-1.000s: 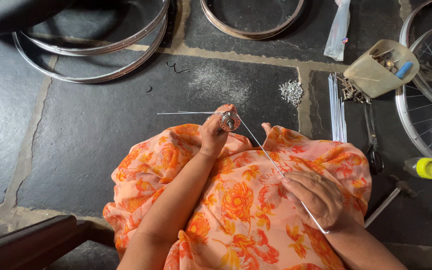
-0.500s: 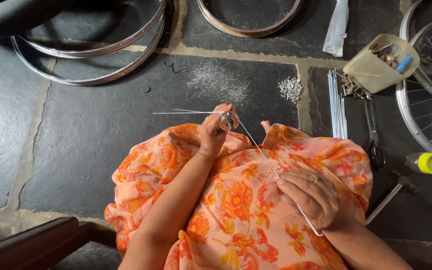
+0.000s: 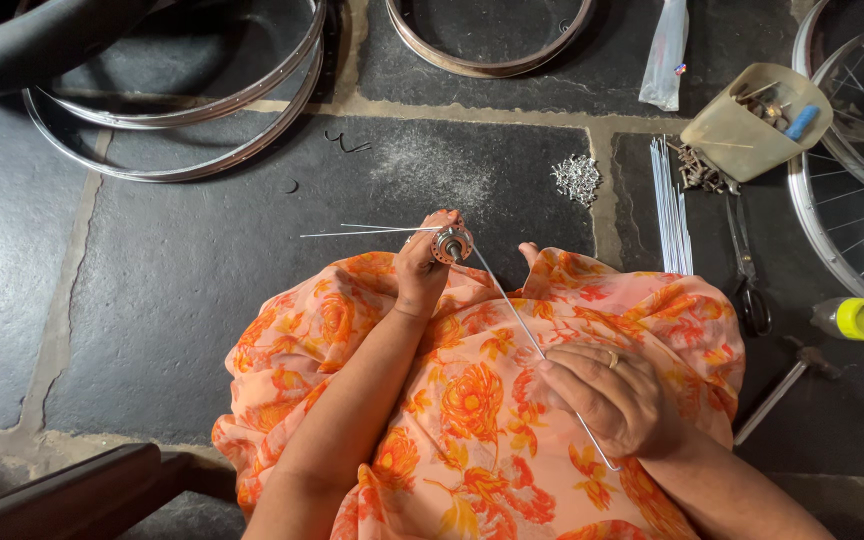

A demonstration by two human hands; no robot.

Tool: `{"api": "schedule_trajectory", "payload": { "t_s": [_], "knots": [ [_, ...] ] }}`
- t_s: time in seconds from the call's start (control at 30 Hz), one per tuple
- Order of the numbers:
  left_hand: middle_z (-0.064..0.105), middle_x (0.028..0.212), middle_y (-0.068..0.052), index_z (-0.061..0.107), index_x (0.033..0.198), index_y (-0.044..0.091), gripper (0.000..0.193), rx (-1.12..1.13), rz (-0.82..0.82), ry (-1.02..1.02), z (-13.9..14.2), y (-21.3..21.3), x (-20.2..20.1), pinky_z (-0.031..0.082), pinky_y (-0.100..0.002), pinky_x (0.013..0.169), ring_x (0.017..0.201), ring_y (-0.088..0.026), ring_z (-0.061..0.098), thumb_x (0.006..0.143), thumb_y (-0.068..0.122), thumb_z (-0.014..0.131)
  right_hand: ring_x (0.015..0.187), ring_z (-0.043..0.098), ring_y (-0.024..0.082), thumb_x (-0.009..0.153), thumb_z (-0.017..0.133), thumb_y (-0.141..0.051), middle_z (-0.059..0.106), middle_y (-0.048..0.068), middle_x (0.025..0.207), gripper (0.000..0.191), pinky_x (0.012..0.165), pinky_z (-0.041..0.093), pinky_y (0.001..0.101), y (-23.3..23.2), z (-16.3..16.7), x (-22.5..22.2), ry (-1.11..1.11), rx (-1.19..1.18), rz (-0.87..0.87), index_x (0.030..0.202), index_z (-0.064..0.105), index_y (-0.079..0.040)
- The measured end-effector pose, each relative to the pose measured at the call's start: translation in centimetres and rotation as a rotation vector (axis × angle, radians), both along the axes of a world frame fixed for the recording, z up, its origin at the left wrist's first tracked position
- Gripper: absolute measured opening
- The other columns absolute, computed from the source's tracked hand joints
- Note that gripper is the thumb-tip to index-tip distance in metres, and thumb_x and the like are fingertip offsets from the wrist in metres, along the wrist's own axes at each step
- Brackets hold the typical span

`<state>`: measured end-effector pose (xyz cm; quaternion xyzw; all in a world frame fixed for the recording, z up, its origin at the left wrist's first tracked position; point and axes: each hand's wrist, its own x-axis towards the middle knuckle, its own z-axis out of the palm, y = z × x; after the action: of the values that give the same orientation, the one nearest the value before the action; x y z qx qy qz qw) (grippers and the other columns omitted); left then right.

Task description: The person inserts multiple spokes into a bicycle hub and then attaches the hub to a wheel rim. They align the hub with the rim and secure it in place.

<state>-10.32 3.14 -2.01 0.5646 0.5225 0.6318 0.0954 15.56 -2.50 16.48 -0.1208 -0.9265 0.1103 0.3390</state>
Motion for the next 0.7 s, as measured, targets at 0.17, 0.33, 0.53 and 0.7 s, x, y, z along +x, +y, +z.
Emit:
{"api": "schedule_trajectory", "payload": {
  "t_s": [0.17, 0.33, 0.53, 0.7],
  "knots": [
    [0.073, 0.125, -0.011, 0.070, 0.122, 0.004, 0.041, -0.026, -0.016, -0.007, 0.0, -0.1, -0.2, 0.052, -0.038, 0.112, 0.125, -0.029, 0.068, 0.083, -0.009, 0.074, 0.099, 0.073, 0.030, 0.092, 0.073, -0.011, 0.069, 0.016, 0.110, 0.035, 0.084, 0.063, 0.0400, 0.0, -0.2, -0.2, -0.027, 0.047, -0.007, 0.120, 0.059, 0.002],
    [0.073, 0.125, -0.011, 0.069, 0.121, 0.003, 0.040, 0.036, -0.019, -0.004, -0.1, 0.3, -0.2, 0.050, -0.039, 0.115, 0.124, -0.029, 0.069, 0.083, -0.009, 0.076, 0.099, 0.073, 0.030, 0.092, 0.073, -0.011, 0.069, 0.016, 0.110, 0.034, 0.086, 0.062, 0.0409, 0.1, 0.3, -0.6, -0.053, 0.066, -0.005, 0.120, 0.058, 0.002],
    [0.072, 0.128, -0.011, 0.069, 0.124, 0.003, 0.045, 0.001, -0.034, 0.039, 0.3, 0.0, -0.2, 0.054, -0.037, 0.110, 0.127, -0.030, 0.067, 0.082, -0.010, 0.074, 0.098, 0.072, 0.030, 0.089, 0.072, -0.009, 0.068, 0.016, 0.107, 0.035, 0.086, 0.061, 0.0405, 0.8, 0.6, -1.9, -0.114, 0.173, -0.001, 0.119, 0.058, 0.004],
    [0.066, 0.139, -0.014, 0.068, 0.128, 0.004, 0.049, -0.003, -0.054, 0.017, 0.9, -0.2, -0.5, 0.055, -0.034, 0.107, 0.129, -0.029, 0.066, 0.082, -0.011, 0.071, 0.086, 0.071, 0.025, 0.090, 0.074, -0.011, 0.067, 0.013, 0.099, 0.042, 0.072, 0.060, 0.0361, 3.5, -1.2, -5.9, -0.265, 0.420, -0.013, 0.123, 0.057, 0.007]
  ]
}}
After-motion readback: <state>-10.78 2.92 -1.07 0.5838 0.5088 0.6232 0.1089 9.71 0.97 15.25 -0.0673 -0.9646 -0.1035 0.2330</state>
